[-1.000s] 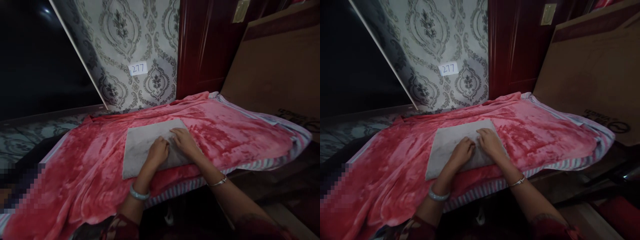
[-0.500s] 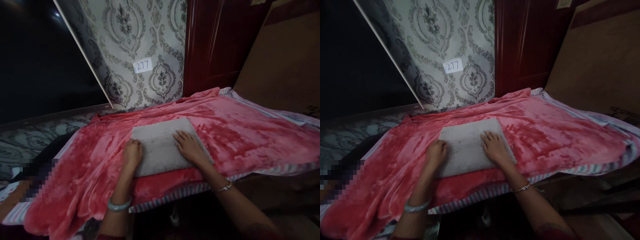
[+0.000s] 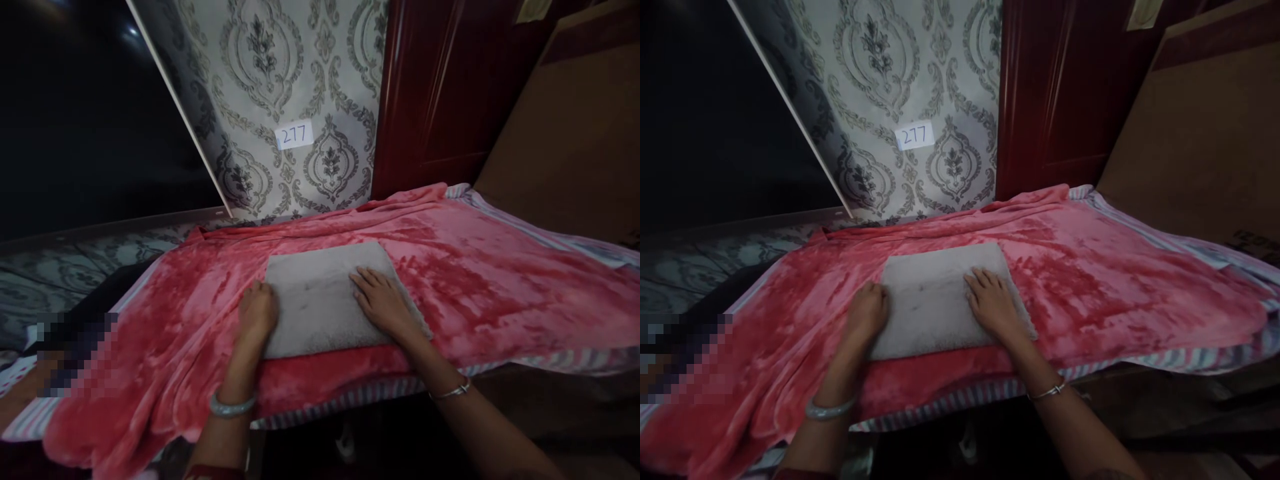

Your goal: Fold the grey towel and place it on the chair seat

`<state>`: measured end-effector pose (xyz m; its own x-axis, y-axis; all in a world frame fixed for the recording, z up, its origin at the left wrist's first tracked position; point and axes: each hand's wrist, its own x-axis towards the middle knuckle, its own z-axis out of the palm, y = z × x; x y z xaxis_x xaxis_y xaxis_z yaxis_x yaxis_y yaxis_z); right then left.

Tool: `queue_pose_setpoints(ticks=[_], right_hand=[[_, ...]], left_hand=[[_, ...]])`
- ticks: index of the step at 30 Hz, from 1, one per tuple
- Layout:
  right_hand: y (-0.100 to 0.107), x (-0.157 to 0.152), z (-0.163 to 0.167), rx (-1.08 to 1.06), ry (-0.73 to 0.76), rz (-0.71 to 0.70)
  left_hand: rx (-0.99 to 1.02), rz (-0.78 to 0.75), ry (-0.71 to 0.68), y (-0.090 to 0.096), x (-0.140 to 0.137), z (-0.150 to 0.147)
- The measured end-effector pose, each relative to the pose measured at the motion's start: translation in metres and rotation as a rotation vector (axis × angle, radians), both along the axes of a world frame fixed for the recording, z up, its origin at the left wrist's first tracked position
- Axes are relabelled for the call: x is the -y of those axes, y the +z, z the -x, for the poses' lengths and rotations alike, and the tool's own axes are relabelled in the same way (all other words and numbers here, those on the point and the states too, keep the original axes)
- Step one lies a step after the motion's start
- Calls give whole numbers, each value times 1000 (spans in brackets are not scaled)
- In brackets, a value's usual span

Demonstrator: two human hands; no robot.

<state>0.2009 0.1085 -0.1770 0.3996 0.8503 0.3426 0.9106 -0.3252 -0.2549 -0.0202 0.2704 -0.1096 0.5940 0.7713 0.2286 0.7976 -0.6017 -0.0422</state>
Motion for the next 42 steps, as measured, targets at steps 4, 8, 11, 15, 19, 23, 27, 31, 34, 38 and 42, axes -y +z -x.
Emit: queue_pose_setpoints(ticks=[4, 8, 11, 15, 19, 23, 27, 31, 34, 38, 42], right_hand=[[-3, 0, 0, 2, -5, -29], [-3, 0, -1, 3, -4, -28], [0, 1, 0, 3, -2, -20], [3, 2, 1, -16, -12, -3], [2, 1, 0, -32, 0, -25], [2, 0, -6, -76, 29, -69], [4, 11, -4, -173, 97, -250], [1, 26, 10, -264, 143, -450], [-4, 31, 18, -289, 141, -428], [-8, 31, 20, -284, 136, -379], [-8, 31, 20, -287, 115, -371]], left_hand=[[6, -58, -79, 3, 10, -4], [-52, 108, -427, -18, 33, -31], [-91, 184, -433, -31, 39, -38], [-95, 164, -348, -33, 31, -27], [-61, 100, -259, -34, 24, -10], [73, 50, -262, -35, 24, 3], [300, 90, -457, -26, 46, 0], [379, 211, -681, -22, 90, -26], [292, 240, -646, -27, 110, -41], [227, 187, -517, -33, 99, -22], [192, 91, -334, -29, 61, 31]])
